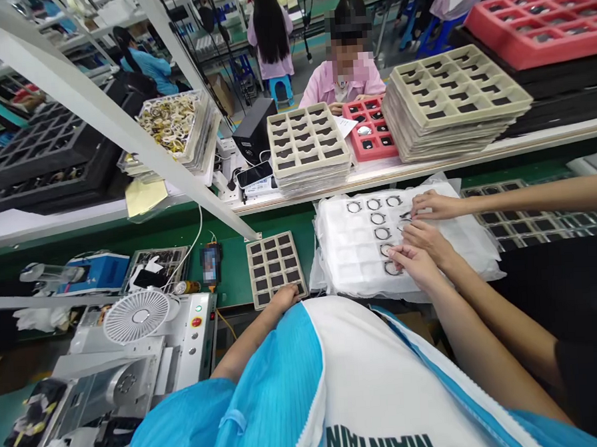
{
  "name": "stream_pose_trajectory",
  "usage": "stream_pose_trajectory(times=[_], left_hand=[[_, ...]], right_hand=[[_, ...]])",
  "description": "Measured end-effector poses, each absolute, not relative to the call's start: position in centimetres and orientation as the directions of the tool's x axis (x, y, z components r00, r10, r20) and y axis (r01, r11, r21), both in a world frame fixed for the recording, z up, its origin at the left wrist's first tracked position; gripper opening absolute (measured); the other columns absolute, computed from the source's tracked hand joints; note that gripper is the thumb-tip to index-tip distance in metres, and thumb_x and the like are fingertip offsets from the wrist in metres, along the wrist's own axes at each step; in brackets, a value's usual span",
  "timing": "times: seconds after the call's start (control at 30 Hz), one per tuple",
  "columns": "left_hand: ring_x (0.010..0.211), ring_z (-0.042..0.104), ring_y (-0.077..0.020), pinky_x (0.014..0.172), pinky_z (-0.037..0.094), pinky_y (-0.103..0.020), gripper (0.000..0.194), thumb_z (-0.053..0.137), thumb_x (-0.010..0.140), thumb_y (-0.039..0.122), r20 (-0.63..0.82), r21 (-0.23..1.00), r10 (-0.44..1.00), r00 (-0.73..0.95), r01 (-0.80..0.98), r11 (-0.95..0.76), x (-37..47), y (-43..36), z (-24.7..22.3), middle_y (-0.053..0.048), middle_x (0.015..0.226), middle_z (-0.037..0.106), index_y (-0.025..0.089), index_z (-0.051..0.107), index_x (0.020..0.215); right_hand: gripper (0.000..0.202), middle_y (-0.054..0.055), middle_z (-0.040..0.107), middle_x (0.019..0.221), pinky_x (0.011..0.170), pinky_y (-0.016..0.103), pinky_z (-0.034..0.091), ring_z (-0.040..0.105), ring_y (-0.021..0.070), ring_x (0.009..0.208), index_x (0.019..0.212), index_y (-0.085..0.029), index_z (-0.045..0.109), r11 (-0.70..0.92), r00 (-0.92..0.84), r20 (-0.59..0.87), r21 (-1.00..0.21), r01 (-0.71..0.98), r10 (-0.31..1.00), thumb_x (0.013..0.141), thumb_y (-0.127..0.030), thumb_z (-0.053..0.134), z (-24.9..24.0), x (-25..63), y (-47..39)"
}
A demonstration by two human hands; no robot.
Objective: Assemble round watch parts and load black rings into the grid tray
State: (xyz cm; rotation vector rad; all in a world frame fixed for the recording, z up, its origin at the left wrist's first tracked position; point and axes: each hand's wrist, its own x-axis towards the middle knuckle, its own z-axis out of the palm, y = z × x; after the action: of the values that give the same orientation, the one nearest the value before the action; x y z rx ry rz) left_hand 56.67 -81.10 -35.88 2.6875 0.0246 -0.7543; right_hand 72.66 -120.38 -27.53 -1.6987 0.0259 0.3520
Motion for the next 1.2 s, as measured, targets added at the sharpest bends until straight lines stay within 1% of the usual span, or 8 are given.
stream_pose_trajectory(times=[0.17, 0.3, 0.43, 0.6, 0.73, 0.87, 1.0, 1.2], left_hand=[[0.114, 0.068, -0.0266, 0.1, 0.052, -0.037, 0.016, 0.063, 0.097, 0.029, -0.421, 0.352, -0.025, 0.907, 0.138, -0.926, 57.2, -80.8, -33.4, -0.013, 0.115, 0.075, 0.017, 0.072, 0.104], [0.108, 0.067, -0.0265, 0.096, 0.054, -0.041, 0.027, 0.051, 0.104, 0.035, -0.11, 0.475, 0.14, 0.984, 0.175, -0.863, 59.6, -82.0, -29.1, -0.014, 0.111, 0.073, 0.016, 0.069, 0.108], [0.103, 0.067, -0.024, 0.096, 0.055, -0.04, 0.022, 0.057, 0.102, 0.037, 0.106, 0.613, -0.066, 0.992, -0.117, -0.781, 63.8, -87.7, -24.5, -0.009, 0.105, 0.072, 0.019, 0.069, 0.105], [0.111, 0.066, -0.0263, 0.102, 0.053, -0.039, 0.024, 0.062, 0.102, 0.035, -0.088, 0.506, -0.563, 0.822, -0.451, -0.736, 68.6, -99.2, -23.3, -0.012, 0.114, 0.073, 0.016, 0.072, 0.112], [0.122, 0.063, -0.0345, 0.101, 0.052, -0.044, 0.038, 0.058, 0.103, 0.037, -0.292, 0.254, -0.609, 0.738, -0.554, -0.793, 70.8, -105.5, -25.0, -0.023, 0.122, 0.069, 0.005, 0.071, 0.12], [0.124, 0.061, -0.0365, 0.102, 0.051, -0.044, 0.041, 0.055, 0.103, 0.038, -0.329, 0.19, -0.592, 0.736, -0.563, -0.804, 71.8, -107.2, -25.9, -0.026, 0.119, 0.068, 0.004, 0.072, 0.116], [0.115, 0.064, -0.0327, 0.106, 0.048, -0.043, 0.028, 0.061, 0.099, 0.035, -0.335, 0.27, -0.637, 0.694, -0.577, -0.771, 72.3, -106.4, -25.7, -0.02, 0.109, 0.071, 0.011, 0.075, 0.099], [0.084, 0.066, -0.0188, 0.08, 0.052, -0.03, 0.014, 0.065, 0.095, 0.029, -0.294, 0.648, -0.582, 0.758, -0.29, -0.705, 72.4, -101.4, -23.7, -0.005, 0.093, 0.075, 0.017, 0.07, 0.092]], right_hand=[[0.031, 0.006, 0.071, 0.073, 0.063, 0.034, 0.052, 0.062, 0.0219, 0.066, 0.082, -0.022, 0.07, -0.476, 0.958, -0.185, -0.877, -0.06, 0.219, 0.079, -0.053, 0.073, -27.3, 72.8, -123.4], [0.013, 0.014, 0.078, 0.089, 0.077, 0.037, 0.052, 0.071, 0.0291, 0.085, 0.089, -0.018, 0.073, -0.865, 0.914, -0.291, -0.49, 0.112, 0.283, 0.09, -0.021, 0.06, -26.9, 71.2, -124.8], [0.023, 0.017, 0.078, 0.109, 0.081, 0.035, 0.051, 0.074, 0.0298, 0.099, 0.11, -0.014, 0.072, -0.939, 0.896, -0.366, -0.315, 0.136, 0.252, 0.099, -0.02, 0.052, -26.5, 69.4, -124.8], [0.023, 0.016, 0.076, 0.116, 0.086, 0.033, 0.05, 0.072, 0.0281, 0.105, 0.113, -0.013, 0.069, -0.912, 0.919, -0.306, -0.394, 0.116, 0.249, 0.101, -0.022, 0.052, -26.6, 68.3, -124.1], [0.019, 0.014, 0.076, 0.115, 0.083, 0.031, 0.049, 0.072, 0.0265, 0.102, 0.109, -0.017, 0.07, -0.872, 0.921, -0.276, -0.475, 0.119, 0.276, 0.1, -0.021, 0.053, -27.2, 67.5, -124.2], [0.018, 0.012, 0.077, 0.107, 0.083, 0.031, 0.049, 0.071, 0.0247, 0.096, 0.107, -0.018, 0.071, -0.806, 0.917, -0.241, -0.579, 0.126, 0.316, 0.099, -0.022, 0.055, -27.9, 67.9, -124.7], [0.022, 0.012, 0.074, 0.109, 0.085, 0.031, 0.048, 0.068, 0.0229, 0.09, 0.108, -0.016, 0.073, -0.803, 0.941, -0.157, -0.574, 0.159, 0.299, 0.099, -0.022, 0.053, -27.7, 71.2, -124.1], [0.025, 0.013, 0.069, 0.12, 0.077, 0.031, 0.046, 0.07, 0.0259, 0.097, 0.116, -0.018, 0.074, -0.825, 0.798, -0.285, -0.39, 0.41, 0.531, 0.096, -0.024, 0.059, -25.8, 75.5, -121.3]])
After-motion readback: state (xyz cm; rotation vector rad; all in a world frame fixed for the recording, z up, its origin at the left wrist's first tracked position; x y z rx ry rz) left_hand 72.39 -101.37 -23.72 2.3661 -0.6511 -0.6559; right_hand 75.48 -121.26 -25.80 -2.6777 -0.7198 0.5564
